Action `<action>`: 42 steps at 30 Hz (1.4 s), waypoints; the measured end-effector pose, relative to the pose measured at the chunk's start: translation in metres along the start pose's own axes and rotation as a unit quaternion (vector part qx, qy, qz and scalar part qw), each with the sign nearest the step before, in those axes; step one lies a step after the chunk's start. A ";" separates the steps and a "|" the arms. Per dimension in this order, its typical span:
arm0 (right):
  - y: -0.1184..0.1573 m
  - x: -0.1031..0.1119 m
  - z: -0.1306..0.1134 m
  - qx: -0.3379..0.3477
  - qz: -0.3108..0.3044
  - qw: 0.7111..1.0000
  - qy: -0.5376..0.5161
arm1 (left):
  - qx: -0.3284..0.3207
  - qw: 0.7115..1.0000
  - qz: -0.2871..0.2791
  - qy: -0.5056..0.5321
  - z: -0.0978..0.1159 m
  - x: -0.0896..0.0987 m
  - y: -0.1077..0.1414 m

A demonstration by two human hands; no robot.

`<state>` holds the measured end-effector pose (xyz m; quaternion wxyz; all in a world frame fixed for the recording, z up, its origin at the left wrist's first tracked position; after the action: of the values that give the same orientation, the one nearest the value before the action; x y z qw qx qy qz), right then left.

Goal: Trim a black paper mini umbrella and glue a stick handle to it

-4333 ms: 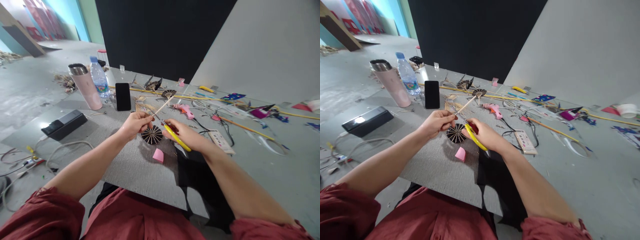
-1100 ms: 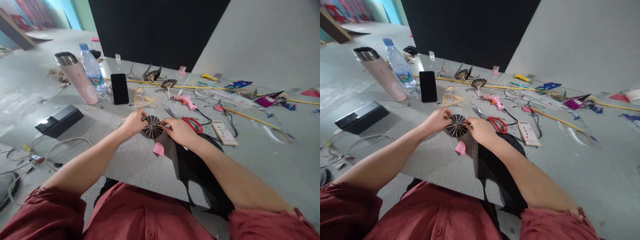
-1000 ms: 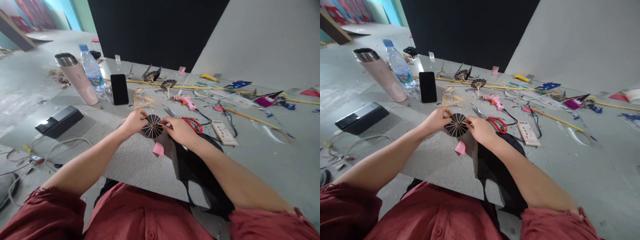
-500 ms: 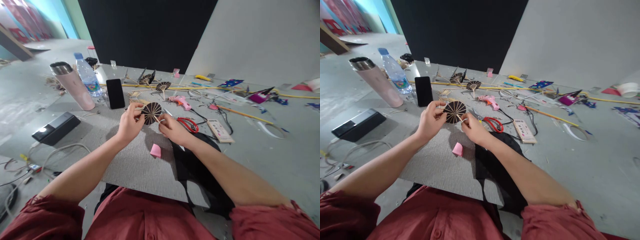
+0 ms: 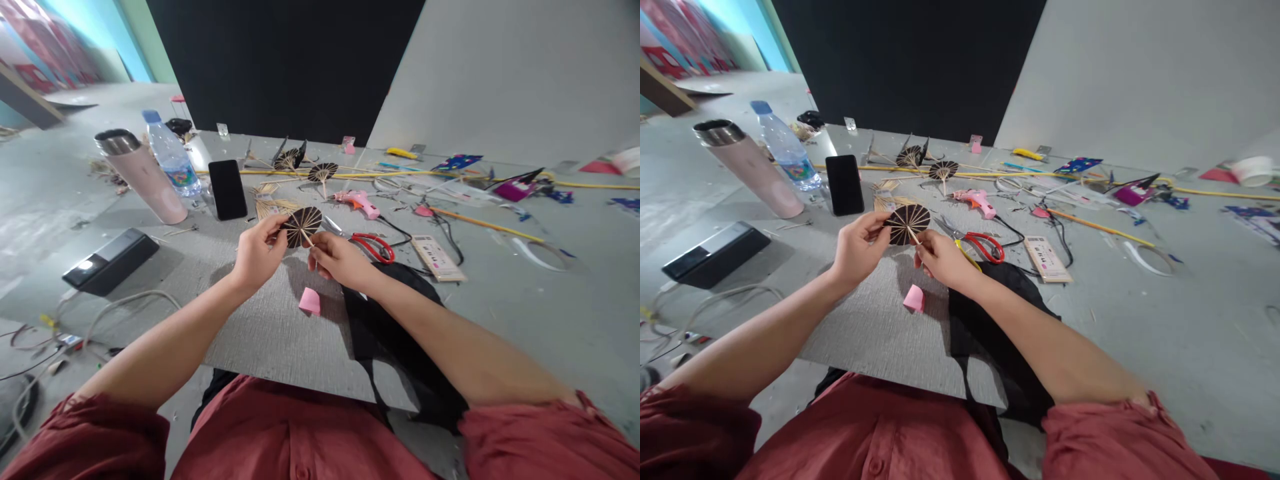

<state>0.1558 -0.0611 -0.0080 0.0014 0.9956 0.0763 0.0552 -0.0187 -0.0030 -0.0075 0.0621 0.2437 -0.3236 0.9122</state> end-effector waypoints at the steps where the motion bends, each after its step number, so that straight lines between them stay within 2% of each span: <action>1: 0.000 0.000 0.000 0.000 -0.001 1.000 0.000 | -0.003 1.000 0.000 0.003 0.000 0.000 0.000; 6: 0.001 0.000 -0.001 0.008 0.002 1.000 -0.007 | -0.009 1.000 -0.016 0.022 0.002 -0.001 -0.001; 15: 0.001 -0.001 -0.001 0.040 0.002 0.999 -0.021 | 0.019 0.997 -0.044 0.068 0.001 -0.001 -0.002; 25: 0.002 -0.002 -0.003 0.021 0.002 0.999 -0.040 | 0.053 0.988 -0.067 0.129 0.001 -0.004 -0.003; 31: 0.002 -0.002 -0.003 0.018 -0.002 0.998 -0.058 | 0.031 0.987 -0.079 0.136 0.003 -0.002 -0.002; 38: 0.002 -0.004 -0.006 -0.010 -0.005 0.996 -0.085 | 0.059 0.988 -0.055 0.136 -0.003 -0.005 -0.003; 42: 0.001 -0.005 -0.004 -0.038 -0.013 0.984 -0.174 | 0.072 0.986 -0.046 0.142 -0.003 -0.005 -0.003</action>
<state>0.1510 -0.0629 -0.0041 0.0529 0.9881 0.0853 -0.1162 -0.0139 0.0015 -0.0099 0.1318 0.1303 -0.2338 0.9545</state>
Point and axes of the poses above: each hand's wrist, its own y-axis away from the middle knuckle, its own x-axis out of the back of the hand, z = x × y, the point moved 1 cm from there along -y, towards the middle knuckle, and after that the axes turned 10 degrees about -y, right-handed, at the moved point
